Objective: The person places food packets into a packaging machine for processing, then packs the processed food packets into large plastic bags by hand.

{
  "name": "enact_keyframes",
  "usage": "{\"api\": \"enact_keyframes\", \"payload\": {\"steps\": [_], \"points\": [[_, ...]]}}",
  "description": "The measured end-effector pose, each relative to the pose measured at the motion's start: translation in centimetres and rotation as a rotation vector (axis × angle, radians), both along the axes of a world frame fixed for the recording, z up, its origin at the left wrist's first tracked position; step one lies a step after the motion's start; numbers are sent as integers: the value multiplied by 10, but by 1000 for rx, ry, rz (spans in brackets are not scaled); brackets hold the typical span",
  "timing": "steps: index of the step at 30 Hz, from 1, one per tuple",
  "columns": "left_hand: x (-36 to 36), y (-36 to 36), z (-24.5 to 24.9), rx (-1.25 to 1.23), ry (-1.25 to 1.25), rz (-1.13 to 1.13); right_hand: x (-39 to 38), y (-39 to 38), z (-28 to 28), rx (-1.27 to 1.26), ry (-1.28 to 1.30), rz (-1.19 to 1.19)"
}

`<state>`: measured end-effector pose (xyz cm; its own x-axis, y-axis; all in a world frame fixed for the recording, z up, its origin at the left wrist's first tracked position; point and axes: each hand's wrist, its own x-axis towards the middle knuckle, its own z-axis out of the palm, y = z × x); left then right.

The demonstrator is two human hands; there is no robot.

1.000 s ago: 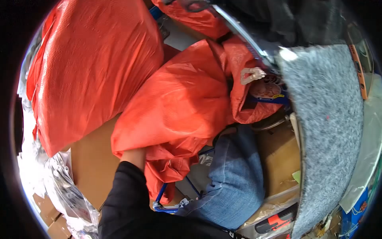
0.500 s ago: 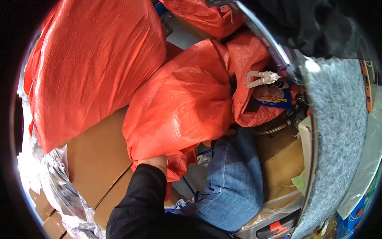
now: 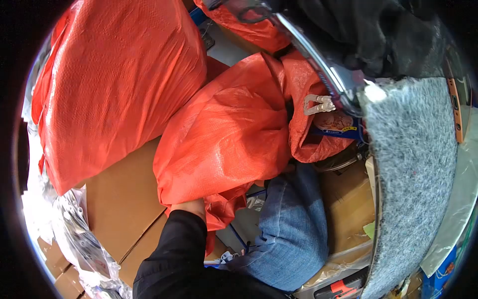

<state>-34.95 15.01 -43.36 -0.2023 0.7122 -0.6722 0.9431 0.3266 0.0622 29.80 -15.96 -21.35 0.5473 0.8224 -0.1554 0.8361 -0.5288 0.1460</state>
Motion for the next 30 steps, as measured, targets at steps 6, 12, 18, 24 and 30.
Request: {"api": "enact_keyframes", "payload": {"steps": [6, 12, 18, 24, 30], "points": [[3, 0, -6, -2, 5, -6, -2, -3, 0, -1, 9, -7], [4, 4, -8, -5, 4, 0, 1, -2, 3, -14, 6, 0], [6, 4, -7, -11, 4, 2, 2, -4, 4, -15, 13, -2], [9, 4, -9, -8, 7, -2, 3, -9, 4, -16, 31, -4], [15, 14, -15, 6, 5, -4, 0, -10, 11, -5, 30, -12]]}}
